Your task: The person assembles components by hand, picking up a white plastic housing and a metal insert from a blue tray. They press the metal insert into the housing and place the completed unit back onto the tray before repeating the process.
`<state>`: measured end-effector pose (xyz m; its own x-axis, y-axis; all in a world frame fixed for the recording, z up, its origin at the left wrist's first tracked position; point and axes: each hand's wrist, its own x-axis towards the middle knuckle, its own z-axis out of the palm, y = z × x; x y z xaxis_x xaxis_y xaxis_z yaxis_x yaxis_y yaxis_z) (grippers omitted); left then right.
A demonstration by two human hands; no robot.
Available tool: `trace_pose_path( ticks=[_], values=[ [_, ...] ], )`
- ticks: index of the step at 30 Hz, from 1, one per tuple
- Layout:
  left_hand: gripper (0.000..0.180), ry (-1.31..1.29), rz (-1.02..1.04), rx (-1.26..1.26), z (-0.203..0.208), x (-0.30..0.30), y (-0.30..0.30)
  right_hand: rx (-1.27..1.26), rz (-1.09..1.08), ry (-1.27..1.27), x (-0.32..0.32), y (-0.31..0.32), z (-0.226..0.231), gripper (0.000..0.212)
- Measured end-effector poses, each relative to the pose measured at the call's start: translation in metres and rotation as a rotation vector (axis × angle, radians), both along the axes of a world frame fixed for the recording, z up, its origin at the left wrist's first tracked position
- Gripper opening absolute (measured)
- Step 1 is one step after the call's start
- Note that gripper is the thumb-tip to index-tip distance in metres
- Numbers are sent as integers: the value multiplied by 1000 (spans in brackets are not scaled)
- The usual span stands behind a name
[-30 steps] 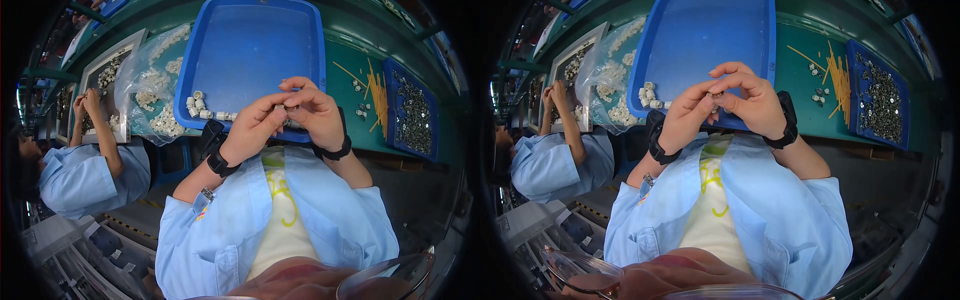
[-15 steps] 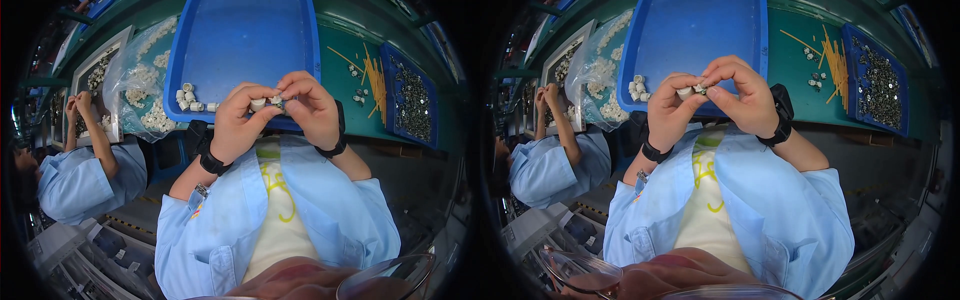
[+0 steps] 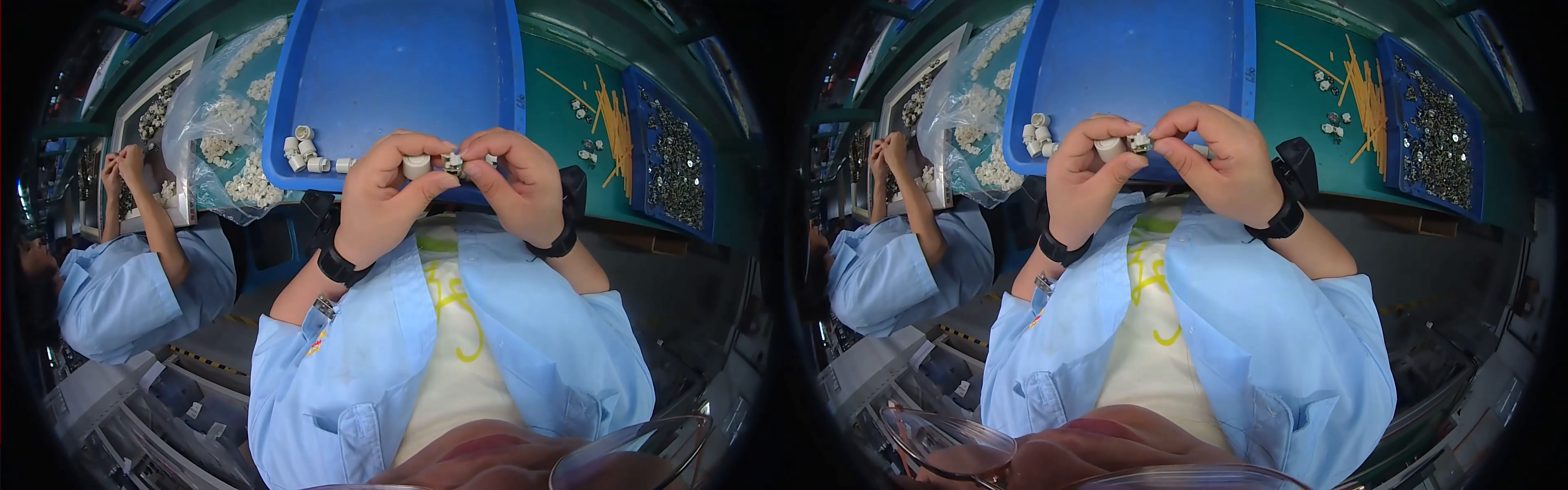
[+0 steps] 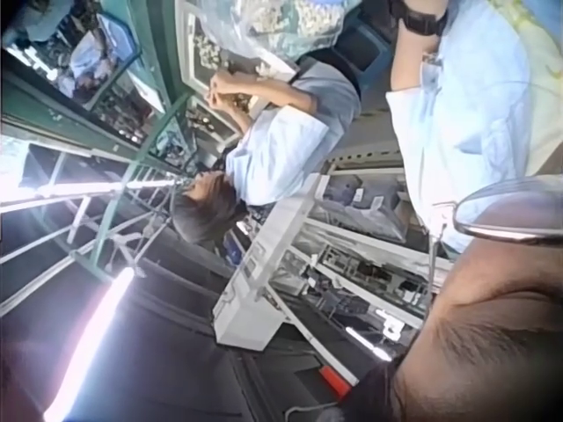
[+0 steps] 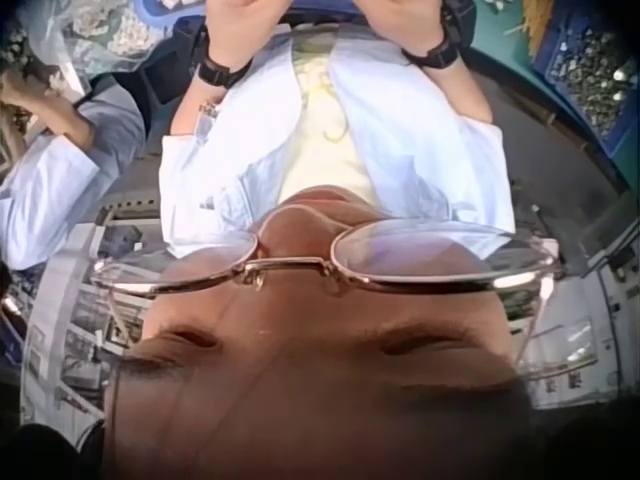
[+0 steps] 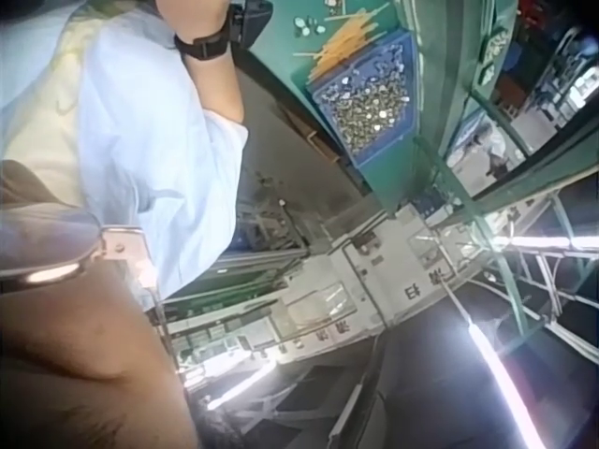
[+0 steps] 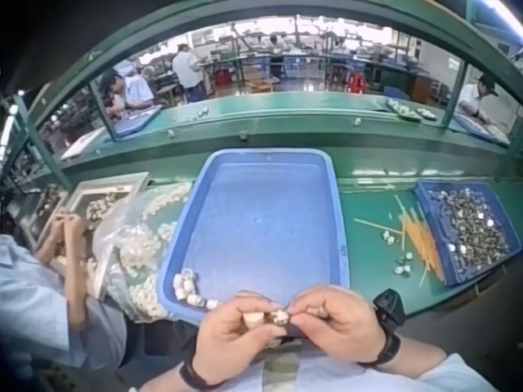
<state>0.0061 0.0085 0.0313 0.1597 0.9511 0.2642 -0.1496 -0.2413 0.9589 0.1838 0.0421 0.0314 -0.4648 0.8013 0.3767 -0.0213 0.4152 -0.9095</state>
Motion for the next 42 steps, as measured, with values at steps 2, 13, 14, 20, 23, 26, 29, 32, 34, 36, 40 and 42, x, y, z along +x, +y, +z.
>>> trace_pose_path(
  ticks=[2,13,14,20,23,26,29,32,34,36,40,42],
  values=[
    [28,-92,9,-44,1,2,-1,-42,-16,3,-2,-3,1,16],
    [25,92,63,-113,-2,1,-1,291,-104,-92,-5,1,10,16],
    [26,124,43,-117,-2,-1,-1,311,-121,-122,-5,2,11,15],
    [26,-14,-28,-189,1,0,-3,204,-110,-143,-4,6,11,14],
    [26,-126,-101,-294,5,-1,-3,99,-88,-89,-2,6,6,13],
    [25,-129,-91,-335,6,1,-2,102,-86,-88,-2,4,5,13],
    [25,-114,-83,-348,5,2,-3,213,-102,-143,-2,3,7,12],
    [25,-82,-75,-334,0,1,-3,100,-62,-146,-2,4,10,14],
    [25,60,-76,-191,-6,-1,-1,16,-49,-103,-1,1,6,15],
    [24,131,-77,-120,-6,-2,-1,-147,-20,-18,-1,-2,1,17],
    [25,44,-59,-263,-1,2,-3,-167,-2,56,-1,-2,-1,20],
    [31,3,-28,-200,-3,4,-4,-141,-3,49,-1,-1,-2,21]
  ],
)
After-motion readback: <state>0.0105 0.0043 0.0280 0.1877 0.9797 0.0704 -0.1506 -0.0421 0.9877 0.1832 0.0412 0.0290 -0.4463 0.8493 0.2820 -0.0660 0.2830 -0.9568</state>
